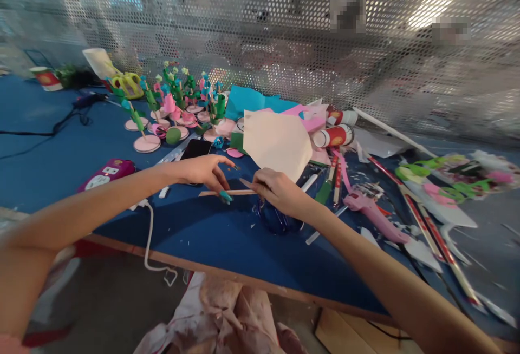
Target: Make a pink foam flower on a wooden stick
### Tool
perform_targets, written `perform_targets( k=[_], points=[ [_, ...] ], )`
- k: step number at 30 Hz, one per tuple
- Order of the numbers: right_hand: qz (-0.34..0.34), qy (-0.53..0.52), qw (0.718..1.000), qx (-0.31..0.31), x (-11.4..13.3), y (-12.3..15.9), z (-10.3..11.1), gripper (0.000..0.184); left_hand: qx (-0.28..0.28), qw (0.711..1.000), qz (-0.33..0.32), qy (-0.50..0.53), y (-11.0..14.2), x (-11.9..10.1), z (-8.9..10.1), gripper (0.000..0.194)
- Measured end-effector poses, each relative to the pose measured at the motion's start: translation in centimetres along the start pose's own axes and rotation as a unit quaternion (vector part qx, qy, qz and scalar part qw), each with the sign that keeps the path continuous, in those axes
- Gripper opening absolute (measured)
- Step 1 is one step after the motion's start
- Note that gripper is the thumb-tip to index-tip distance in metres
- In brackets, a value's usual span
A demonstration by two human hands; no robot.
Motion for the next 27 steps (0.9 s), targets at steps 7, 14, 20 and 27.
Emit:
perform_targets(
  k=[7,14,20,27],
  points=[
    [-0.004,0.107,0.994,-0.004,-1.1,-0.9,-1.7,0.022,-0.093,0.99,-0.096,-0.05,0.2,0.6,0.7,0.071],
    [0.029,0.25,0.968,0.004,-1.4,-1.5,-3.3,0.026,-0.13,0.944,-0.135,-0.271,3.0,1.3,-2.3,0.085],
    [0.04,0.272,0.961,-0.016,-1.7,-1.4,-3.1,0.035,-0.089,0.904,-0.137,-0.395,3.1,3.1,-4.3,0.101],
    [0.017,0.055,0.994,-0.095,-0.5,1.3,-1.5,0.041,-0.082,0.864,-0.171,-0.467,3.0,3.4,-4.6,0.105]
  ],
)
Point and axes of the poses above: each hand's wrist, its own y-axis away from the middle knuckle, its own z-axis out of the back of the hand, x = y × z, the point moved 5 cm from there along -y, towards the middle knuckle, and after that the axes turned 5 degrees about -z, right-handed, at the moved point
